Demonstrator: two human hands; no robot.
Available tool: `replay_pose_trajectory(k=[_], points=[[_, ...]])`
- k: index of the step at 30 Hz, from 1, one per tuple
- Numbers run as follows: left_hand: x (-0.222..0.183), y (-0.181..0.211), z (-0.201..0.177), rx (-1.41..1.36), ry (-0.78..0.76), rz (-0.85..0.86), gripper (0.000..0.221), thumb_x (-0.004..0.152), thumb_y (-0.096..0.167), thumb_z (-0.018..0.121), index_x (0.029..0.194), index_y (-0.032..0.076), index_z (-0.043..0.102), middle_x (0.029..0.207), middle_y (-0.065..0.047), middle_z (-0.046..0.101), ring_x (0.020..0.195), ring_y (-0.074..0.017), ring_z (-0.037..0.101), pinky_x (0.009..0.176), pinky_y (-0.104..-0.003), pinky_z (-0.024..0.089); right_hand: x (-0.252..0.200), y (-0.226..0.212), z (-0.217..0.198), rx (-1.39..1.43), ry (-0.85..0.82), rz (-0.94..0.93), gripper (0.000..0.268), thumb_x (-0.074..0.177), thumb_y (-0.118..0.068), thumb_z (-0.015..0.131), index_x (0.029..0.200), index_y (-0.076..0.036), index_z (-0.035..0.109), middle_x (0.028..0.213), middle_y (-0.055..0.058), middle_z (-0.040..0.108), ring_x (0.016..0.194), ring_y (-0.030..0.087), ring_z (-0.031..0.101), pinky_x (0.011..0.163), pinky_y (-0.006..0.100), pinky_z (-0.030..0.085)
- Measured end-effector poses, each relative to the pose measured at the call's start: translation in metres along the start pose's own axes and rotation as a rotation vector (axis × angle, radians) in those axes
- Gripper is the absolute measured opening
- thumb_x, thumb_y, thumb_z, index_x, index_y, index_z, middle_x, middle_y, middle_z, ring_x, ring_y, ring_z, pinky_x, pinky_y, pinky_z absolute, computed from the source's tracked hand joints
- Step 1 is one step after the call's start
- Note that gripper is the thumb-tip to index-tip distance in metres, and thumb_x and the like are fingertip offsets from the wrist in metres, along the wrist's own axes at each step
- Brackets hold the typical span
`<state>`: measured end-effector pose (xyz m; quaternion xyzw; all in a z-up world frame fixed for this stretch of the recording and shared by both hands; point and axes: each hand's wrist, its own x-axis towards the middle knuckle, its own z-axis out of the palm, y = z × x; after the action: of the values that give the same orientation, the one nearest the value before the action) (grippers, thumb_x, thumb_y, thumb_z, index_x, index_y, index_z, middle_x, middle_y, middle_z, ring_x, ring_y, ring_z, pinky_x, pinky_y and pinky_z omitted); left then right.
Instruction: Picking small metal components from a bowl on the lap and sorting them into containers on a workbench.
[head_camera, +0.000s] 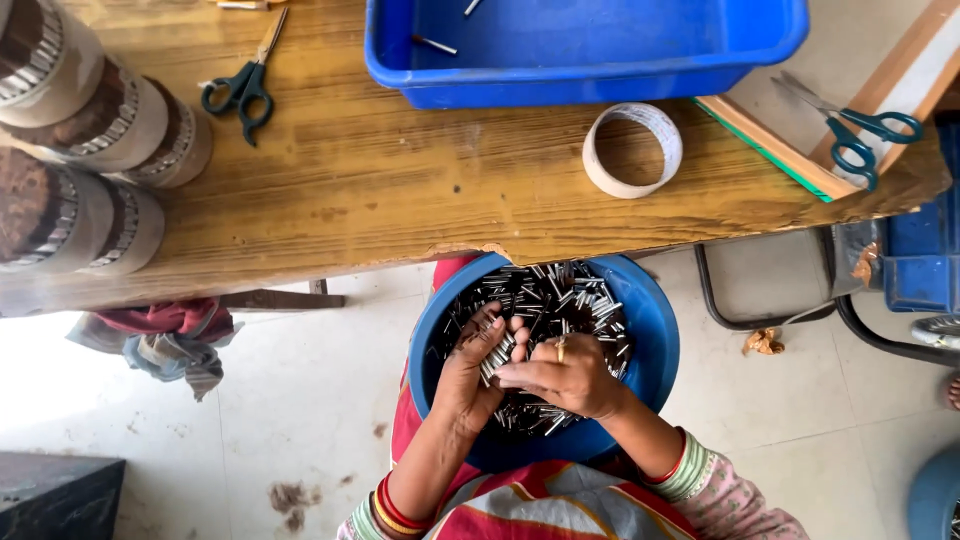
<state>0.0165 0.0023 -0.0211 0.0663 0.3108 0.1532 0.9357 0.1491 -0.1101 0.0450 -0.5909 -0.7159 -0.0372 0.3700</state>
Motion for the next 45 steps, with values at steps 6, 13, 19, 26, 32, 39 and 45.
replay_pose_trajectory(k=[6,13,19,26,32,39,45], points=[[-0.021,0.01,0.017,0.234,0.043,0.028,0.051,0.091,0.004,0.063,0.14,0.011,0.053,0.109,-0.011,0.074,0.093,-0.022,0.074,0.071,-0.033,0.062,0.065,0.026,-0.075,-0.01,0.245,-0.154,0.013,0.089,-0.015,0.078,0.103,-0.012,0.078,0.064,-0.006,0.053,0.055,0.011,0.053,0.05,0.028,0.041],[-0.036,0.022,0.023,0.424,-0.022,0.239,0.055,0.093,0.002,0.068,0.145,0.003,0.052,0.109,-0.013,0.072,0.094,-0.0237,0.073,0.074,-0.034,0.063,0.102,0.004,-0.073,0.056,0.276,0.325,0.007,0.104,-0.012,0.071,0.106,-0.007,0.075,0.073,0.005,0.066,0.058,0.009,0.058,0.054,0.027,0.043],[-0.042,0.031,0.02,0.563,-0.139,0.236,0.074,0.09,-0.003,0.068,0.156,0.011,0.039,0.113,-0.01,0.072,0.097,-0.0167,0.072,0.082,-0.031,0.063,0.013,0.026,0.003,0.604,-0.137,0.692,0.019,0.097,-0.009,0.067,0.113,-0.007,0.077,0.085,0.001,0.076,0.065,0.002,0.057,0.056,0.02,0.045],[-0.028,0.018,0.028,0.634,-0.221,0.207,0.074,0.09,-0.005,0.07,0.157,0.009,0.04,0.11,-0.011,0.071,0.094,-0.0174,0.073,0.079,-0.032,0.064,-0.047,0.045,0.023,0.746,0.139,0.743,0.008,0.098,-0.002,0.074,0.104,-0.002,0.079,0.084,0.0,0.073,0.072,0.005,0.061,0.061,0.022,0.048],[-0.029,0.017,0.027,0.685,-0.219,0.235,0.072,0.09,-0.003,0.07,0.156,0.007,0.041,0.115,-0.008,0.072,0.095,-0.0176,0.073,0.078,-0.03,0.063,-0.02,0.04,0.016,0.983,-0.101,0.908,0.017,0.092,-0.012,0.072,0.107,-0.005,0.075,0.083,0.0,0.075,0.074,0.004,0.07,0.066,0.02,0.057],[-0.029,0.019,0.028,0.626,-0.271,0.166,0.076,0.092,-0.001,0.069,0.159,0.01,0.035,0.112,-0.012,0.074,0.097,-0.0179,0.073,0.081,-0.029,0.062,-0.039,0.051,0.019,1.124,0.147,0.977,0.016,0.098,-0.017,0.068,0.106,-0.006,0.077,0.072,-0.006,0.059,0.059,-0.001,0.048,0.052,0.016,0.039],[-0.033,0.016,0.026,0.632,-0.195,0.163,0.077,0.089,-0.001,0.07,0.157,0.01,0.037,0.108,-0.011,0.076,0.095,-0.0176,0.074,0.079,-0.029,0.063,-0.048,0.057,0.026,0.99,0.319,1.017,0.026,0.107,-0.018,0.073,0.09,0.002,0.075,0.066,-0.003,0.062,0.062,0.001,0.051,0.056,0.018,0.04]])
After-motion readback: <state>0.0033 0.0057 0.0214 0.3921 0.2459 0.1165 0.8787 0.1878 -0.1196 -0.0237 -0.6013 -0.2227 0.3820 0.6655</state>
